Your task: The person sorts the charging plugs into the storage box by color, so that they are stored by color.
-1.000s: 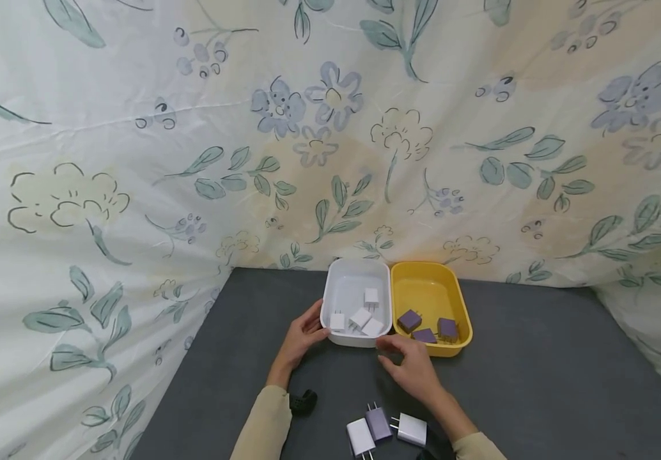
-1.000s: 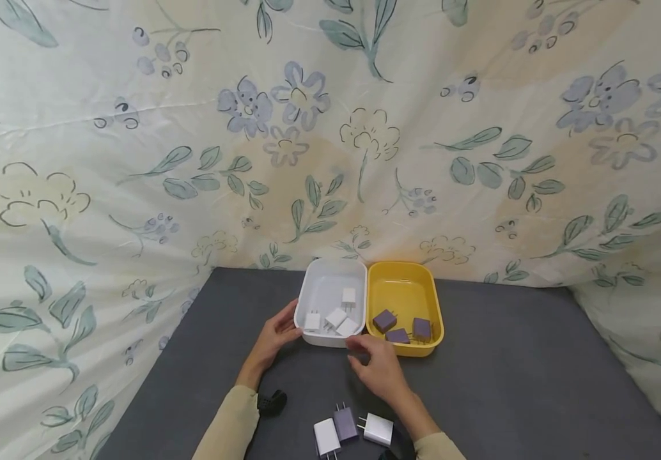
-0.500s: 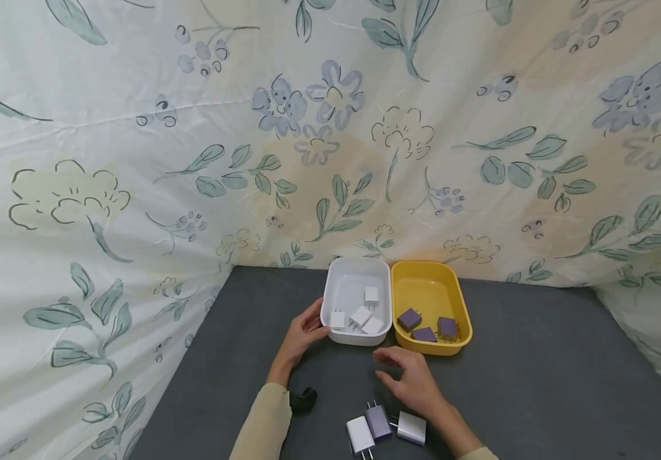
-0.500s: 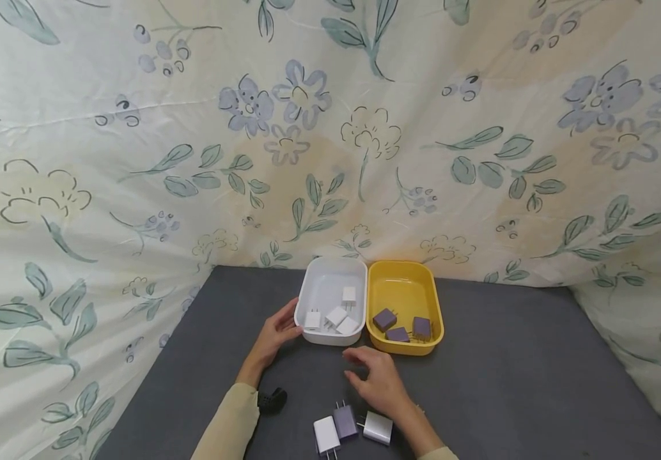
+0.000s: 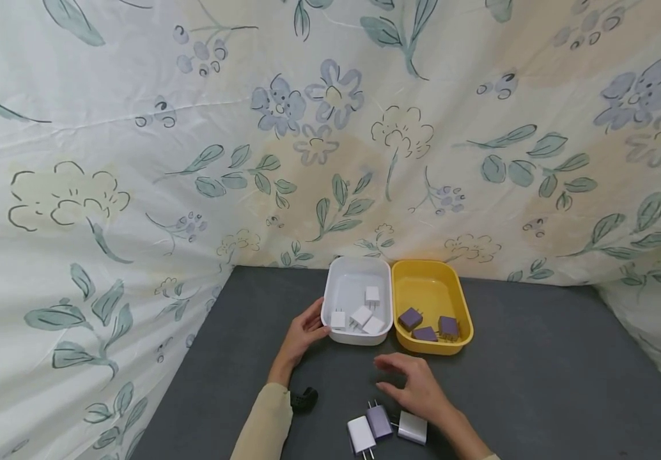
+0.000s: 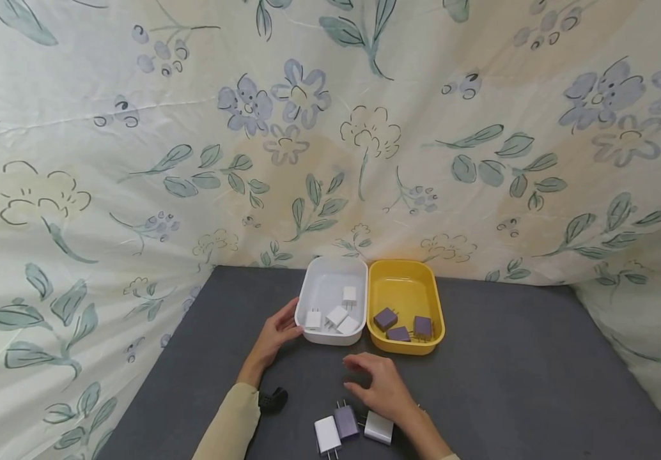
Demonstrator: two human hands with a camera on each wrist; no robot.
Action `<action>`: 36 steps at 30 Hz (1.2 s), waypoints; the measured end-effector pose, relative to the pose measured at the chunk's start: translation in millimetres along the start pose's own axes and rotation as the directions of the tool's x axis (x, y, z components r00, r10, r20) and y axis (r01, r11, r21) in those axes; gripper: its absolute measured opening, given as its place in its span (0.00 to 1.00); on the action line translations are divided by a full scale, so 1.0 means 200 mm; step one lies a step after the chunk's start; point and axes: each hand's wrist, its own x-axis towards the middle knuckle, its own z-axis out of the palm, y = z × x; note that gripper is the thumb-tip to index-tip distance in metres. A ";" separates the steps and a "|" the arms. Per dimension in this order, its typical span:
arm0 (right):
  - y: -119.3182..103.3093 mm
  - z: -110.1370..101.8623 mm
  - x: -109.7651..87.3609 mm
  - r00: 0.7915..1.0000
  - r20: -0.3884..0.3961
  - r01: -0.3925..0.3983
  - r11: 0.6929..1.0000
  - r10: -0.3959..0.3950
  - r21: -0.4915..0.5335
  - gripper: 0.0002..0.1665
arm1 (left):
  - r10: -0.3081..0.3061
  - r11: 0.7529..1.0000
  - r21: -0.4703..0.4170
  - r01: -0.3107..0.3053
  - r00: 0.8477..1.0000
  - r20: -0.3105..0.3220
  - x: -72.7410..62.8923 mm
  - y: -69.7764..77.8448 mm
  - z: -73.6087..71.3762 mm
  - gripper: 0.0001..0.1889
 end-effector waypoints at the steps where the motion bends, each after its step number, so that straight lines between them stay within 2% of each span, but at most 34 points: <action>1: 0.00 0.00 0.00 1.000 0.020 -0.010 1.000 0.010 0.001 0.23 | -0.002 1.000 -0.001 0.002 1.000 -0.002 0.00 0.00 0.00 0.39; 5: 0.01 -0.01 -0.02 0.996 0.084 -0.035 0.999 0.034 0.014 0.26 | -0.011 1.000 -0.001 0.011 1.000 -0.003 0.00 0.00 0.00 0.38; 10: 0.01 -0.01 -0.05 0.992 0.122 -0.045 0.999 0.042 0.023 0.28 | -0.016 1.000 -0.014 0.016 1.000 0.018 0.01 0.01 0.00 0.38; 18: 0.01 -0.01 -0.08 0.978 0.200 -0.070 0.997 0.062 0.032 0.32 | -0.026 0.999 -0.024 0.027 0.998 0.055 -0.02 0.12 0.01 0.39; 24: 0.01 0.01 -0.10 0.967 0.251 -0.065 0.997 0.052 0.045 0.33 | -0.025 0.999 -0.022 0.026 0.998 0.053 -0.03 0.14 0.02 0.39; 29: 0.00 0.01 -0.11 0.958 0.286 -0.032 0.999 0.024 0.024 0.33 | -0.047 0.999 -0.021 0.048 0.998 0.044 -0.03 0.14 0.02 0.39; 33: 0.00 0.02 -0.10 0.956 0.293 0.031 1.000 -0.030 -0.001 0.33 | -0.053 0.998 -0.013 0.053 0.998 0.032 -0.03 0.14 0.01 0.39; 36: 0.00 0.01 -0.11 0.945 0.323 0.047 0.999 -0.046 0.006 0.34 | -0.058 0.998 -0.004 0.058 0.998 0.029 -0.02 0.14 0.01 0.39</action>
